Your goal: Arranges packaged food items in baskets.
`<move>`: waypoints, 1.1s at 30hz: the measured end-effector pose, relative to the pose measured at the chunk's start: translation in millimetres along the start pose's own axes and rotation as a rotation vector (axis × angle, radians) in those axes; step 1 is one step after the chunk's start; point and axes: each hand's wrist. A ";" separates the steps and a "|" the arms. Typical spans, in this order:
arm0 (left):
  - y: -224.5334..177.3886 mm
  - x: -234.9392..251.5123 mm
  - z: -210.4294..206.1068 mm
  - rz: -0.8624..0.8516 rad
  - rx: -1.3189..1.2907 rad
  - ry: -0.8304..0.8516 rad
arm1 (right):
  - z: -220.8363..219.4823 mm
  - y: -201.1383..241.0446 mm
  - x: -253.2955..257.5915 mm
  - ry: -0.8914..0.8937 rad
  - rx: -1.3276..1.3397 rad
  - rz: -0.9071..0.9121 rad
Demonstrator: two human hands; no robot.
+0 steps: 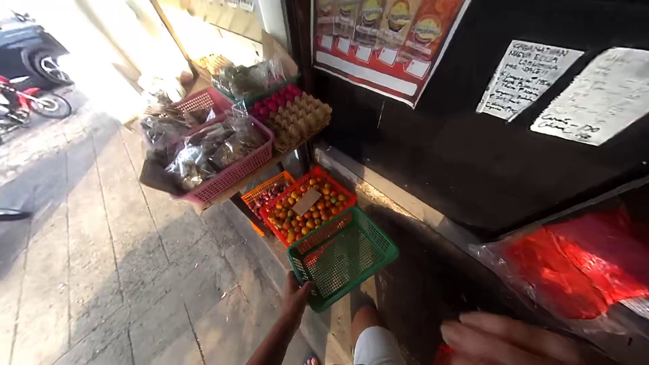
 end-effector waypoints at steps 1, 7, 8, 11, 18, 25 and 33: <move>-11.5 5.1 -4.6 -0.011 0.012 -0.004 | 4.0 -43.6 -8.5 0.079 -0.041 0.092; -89.8 -20.9 -30.1 0.022 0.022 -0.180 | -15.1 -234.8 -47.6 0.417 -0.281 -0.382; -100.6 -26.1 -32.3 0.017 0.009 -0.199 | -19.0 -250.5 -54.4 0.468 -0.242 -0.475; -126.6 -35.3 -37.2 -0.010 -0.024 -0.241 | -41.1 -281.0 -62.6 0.541 -0.027 -0.727; -175.4 -24.5 -51.4 -0.066 0.003 -0.314 | -107.9 -302.0 -5.9 0.279 0.501 -1.420; -223.6 38.2 -51.9 -0.204 0.015 -0.176 | -148.0 -336.7 55.0 0.058 0.606 -1.475; -310.0 99.0 -11.5 -0.311 0.093 0.168 | -204.1 -437.4 151.2 -0.075 0.548 -1.352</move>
Point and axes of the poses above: each hand's wrist, its own x-axis towards the middle knuckle, its own z-axis out of the back of the hand, y = z × x, and after that the axes turned 10 degrees about z, right-handed
